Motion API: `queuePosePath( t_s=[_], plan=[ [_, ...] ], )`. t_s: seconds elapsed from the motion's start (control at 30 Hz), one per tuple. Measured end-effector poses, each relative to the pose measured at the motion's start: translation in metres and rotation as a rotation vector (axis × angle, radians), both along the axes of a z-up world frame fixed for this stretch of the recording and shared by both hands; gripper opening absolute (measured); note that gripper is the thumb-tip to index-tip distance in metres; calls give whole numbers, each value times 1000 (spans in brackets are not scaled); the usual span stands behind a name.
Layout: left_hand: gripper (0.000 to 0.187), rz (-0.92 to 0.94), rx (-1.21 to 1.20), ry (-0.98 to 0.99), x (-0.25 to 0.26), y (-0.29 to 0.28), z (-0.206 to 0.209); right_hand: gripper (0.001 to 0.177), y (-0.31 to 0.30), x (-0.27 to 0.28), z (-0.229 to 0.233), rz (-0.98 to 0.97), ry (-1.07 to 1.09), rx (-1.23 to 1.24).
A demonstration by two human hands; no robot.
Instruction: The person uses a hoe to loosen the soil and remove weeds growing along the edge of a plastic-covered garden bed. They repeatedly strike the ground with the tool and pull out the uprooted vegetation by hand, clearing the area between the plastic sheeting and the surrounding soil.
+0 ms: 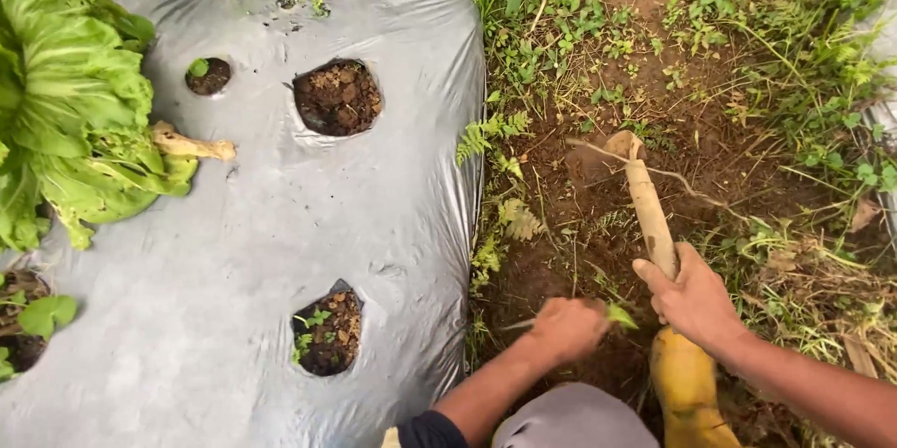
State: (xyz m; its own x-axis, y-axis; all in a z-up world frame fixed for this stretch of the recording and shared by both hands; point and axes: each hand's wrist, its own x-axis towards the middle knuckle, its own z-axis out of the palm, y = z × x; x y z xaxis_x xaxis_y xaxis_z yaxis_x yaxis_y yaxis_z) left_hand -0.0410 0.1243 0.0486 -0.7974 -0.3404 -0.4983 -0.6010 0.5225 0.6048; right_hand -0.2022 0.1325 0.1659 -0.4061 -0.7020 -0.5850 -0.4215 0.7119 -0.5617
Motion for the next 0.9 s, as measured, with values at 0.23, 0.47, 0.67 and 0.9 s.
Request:
queuePosePath(
  t_s=[0.23, 0.47, 0.67, 0.9],
  plan=[
    [46, 462, -791, 51, 30, -69, 24, 40, -40, -7, -22, 85, -55, -61],
    [10, 262, -1056, -78, 59, -150, -95, 36, -80, -16, -55, 153, -114, -139],
    [32, 217, -794, -221, 57, -126, -34, 30, -99, -22, -73, 150, -189, -193],
    [22, 70, -412, -199, 43, -7, -41, 26, -109, -30, -69, 158, -142, -8]
  ],
)
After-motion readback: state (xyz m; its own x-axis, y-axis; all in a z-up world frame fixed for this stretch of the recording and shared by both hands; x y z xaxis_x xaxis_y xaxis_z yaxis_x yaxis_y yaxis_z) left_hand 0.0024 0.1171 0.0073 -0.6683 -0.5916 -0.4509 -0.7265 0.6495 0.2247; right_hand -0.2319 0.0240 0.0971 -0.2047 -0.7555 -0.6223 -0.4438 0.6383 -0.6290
